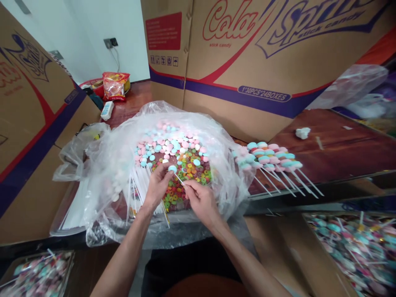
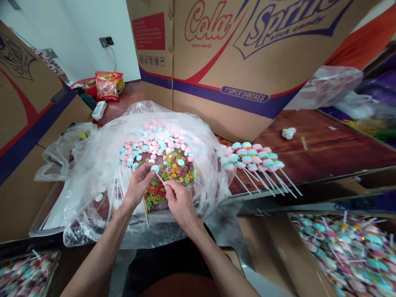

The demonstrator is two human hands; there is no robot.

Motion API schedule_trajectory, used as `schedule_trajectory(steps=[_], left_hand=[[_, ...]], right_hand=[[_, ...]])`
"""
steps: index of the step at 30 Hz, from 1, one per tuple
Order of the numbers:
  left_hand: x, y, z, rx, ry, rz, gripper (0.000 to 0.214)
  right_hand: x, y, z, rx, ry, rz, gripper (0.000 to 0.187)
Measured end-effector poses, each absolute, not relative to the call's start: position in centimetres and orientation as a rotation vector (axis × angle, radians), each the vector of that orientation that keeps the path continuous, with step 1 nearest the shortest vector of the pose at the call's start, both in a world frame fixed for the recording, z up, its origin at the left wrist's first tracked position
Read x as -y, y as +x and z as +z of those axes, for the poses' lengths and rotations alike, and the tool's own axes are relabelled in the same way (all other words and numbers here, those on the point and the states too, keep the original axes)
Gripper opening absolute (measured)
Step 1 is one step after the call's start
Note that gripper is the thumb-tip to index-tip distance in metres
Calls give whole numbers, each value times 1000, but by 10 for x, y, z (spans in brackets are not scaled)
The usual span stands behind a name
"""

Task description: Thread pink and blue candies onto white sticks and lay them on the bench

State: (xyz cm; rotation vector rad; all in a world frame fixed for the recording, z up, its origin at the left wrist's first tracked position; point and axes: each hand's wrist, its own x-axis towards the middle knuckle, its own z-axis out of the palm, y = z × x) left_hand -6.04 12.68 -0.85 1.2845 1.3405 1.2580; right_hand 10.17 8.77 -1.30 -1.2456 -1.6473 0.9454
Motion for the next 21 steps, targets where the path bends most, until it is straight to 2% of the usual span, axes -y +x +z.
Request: schedule_trajectory(steps=[11,17,21], left_hand=[[-105,-59,-23,-1506,1444,1359,18],[-90,-56,-19,-1671,1656,1295,21],[-83,-48,-15,-1612,1720,1257,25]], right_hand=[[-82,84,-13,1634,-1333,888,22],[-83,71,-17,1582,-1358,885,22],[-91,72,-18,1556,-1404,843,21]])
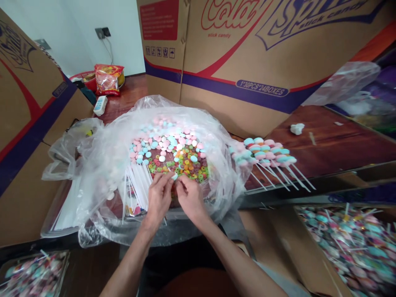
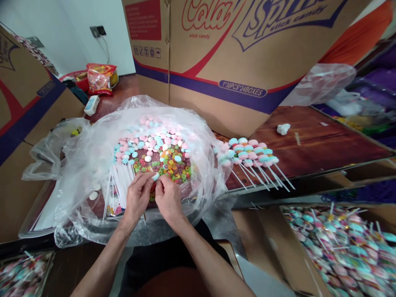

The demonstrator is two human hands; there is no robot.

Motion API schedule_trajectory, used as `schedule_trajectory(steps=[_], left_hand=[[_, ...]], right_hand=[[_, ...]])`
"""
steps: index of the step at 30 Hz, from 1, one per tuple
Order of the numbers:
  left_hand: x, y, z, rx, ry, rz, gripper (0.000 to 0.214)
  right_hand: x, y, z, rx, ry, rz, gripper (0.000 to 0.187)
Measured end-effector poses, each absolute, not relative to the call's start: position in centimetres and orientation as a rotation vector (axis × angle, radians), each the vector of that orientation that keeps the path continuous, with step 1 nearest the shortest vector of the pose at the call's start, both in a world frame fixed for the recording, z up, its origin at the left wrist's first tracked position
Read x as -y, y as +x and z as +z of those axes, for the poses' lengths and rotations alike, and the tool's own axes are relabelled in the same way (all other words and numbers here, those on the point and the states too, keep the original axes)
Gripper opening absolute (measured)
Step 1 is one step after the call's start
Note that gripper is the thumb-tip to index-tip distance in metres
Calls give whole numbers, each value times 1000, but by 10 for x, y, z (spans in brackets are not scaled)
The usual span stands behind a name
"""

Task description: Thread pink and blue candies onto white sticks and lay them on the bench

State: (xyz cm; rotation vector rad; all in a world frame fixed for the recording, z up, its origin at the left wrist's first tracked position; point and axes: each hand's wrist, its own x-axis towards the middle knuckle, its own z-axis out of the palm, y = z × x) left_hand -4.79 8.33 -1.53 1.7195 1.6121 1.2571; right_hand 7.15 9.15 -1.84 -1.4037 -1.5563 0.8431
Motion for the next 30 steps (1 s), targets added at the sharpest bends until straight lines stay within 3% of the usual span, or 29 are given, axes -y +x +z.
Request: schedule_trajectory(steps=[8,15,23,30], left_hand=[[-108,-43,-13,-1573,1773,1105,27],[-129,-33,-2,-1835,2195,614,28],[-135,-54,-12,-1716,2041,825,21],[-141,-40,-2,-1840,2193,461,23]], right_hand=[[-93,110,-22,1411,-1374,1012,26],[-85,124,-28,1377,-1397,967,24],[-85,121,-28,1418,-1394,977,24],[-86,119,-33,1391,-1390,1009,23]])
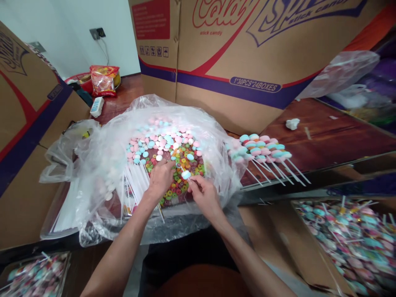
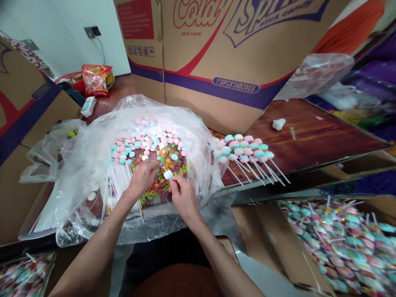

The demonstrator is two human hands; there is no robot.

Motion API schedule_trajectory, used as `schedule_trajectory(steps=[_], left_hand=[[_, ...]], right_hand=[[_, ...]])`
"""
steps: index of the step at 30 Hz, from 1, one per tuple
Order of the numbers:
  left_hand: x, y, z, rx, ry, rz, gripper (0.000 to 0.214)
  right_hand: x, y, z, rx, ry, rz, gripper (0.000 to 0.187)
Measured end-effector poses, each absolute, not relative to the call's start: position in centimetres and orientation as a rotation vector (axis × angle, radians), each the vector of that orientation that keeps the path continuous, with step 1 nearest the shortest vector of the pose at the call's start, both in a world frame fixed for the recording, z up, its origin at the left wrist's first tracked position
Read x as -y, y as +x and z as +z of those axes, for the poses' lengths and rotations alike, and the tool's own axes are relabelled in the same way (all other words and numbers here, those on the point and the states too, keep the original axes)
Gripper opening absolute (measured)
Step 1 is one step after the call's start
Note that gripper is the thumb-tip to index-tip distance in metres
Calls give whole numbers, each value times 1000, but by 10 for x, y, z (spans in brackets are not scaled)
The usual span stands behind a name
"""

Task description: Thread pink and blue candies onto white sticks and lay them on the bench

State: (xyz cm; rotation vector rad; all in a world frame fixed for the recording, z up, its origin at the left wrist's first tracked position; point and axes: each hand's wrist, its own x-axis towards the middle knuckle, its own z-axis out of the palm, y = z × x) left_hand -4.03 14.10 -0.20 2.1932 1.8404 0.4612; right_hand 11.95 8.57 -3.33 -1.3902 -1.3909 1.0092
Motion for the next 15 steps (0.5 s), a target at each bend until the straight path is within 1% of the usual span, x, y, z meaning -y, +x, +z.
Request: schedule_trajectory(steps=[2,4,6,9,12,15], left_hand=[[-141,-38,-1,-1864,2191,477,23],[-142,-39,-3,-1833,2128,612,23],[-142,-44,-5,-1744,1933,832,18],[-141,-53,-6,-1532,1481,1104,9],[-135,-58,-1,-1334,1183,1199,19],[-128,-57,3,-1228,1062,1248,27]], right_hand=[[-85,119,-34,1380,-1385,1020,23],[-85,120,-33,1371,-1368,1039,26],[-84,120,-29,1378,-1343,1068,30],[-82,119,-23,1423,-1306,1106,34],[-82,115,-20,1464,-1281,1100,34],[-82,111,-21,1498,-1273,1073,34]])
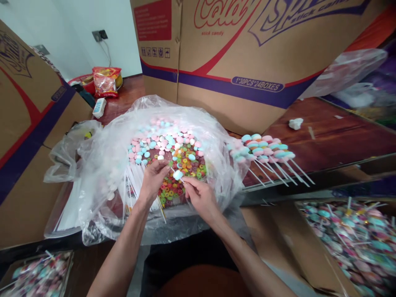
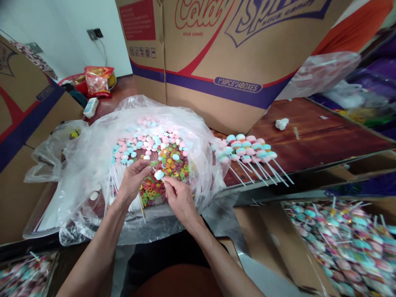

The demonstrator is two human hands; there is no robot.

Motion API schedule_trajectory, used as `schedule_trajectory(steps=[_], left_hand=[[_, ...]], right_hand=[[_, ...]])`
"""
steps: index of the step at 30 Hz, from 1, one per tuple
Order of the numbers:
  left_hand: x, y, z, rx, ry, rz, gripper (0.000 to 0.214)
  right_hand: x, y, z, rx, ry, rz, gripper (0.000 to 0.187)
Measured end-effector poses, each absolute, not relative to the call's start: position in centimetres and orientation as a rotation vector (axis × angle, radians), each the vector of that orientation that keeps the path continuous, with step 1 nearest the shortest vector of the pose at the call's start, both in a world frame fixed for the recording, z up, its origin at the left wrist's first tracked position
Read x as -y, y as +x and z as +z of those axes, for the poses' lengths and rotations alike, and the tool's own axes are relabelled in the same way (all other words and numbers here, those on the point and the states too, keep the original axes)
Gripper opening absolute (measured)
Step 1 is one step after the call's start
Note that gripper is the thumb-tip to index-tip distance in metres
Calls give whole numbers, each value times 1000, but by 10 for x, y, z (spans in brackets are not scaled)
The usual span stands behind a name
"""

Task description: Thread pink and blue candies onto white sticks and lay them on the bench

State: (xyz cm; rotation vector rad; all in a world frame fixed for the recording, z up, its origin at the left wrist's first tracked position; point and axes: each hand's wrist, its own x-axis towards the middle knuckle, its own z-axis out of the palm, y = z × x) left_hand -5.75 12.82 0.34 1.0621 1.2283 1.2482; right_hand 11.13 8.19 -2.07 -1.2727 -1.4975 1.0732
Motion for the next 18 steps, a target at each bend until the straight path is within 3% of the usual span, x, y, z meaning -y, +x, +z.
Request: schedule_trajectory(steps=[9,14,18], left_hand=[[-121,-57,-14,-1448,1389,1260,15],[-116,-57,-16,-1427,1650,1205,23],[-117,-57,-17,-1386,1441,1264,25]], right_hand=[[-79,109,-17,1633,-1304,909,29],[-80,106,-20,1650,-1304,826,25],[-81,107,-24,1533,-1308,910,24]])
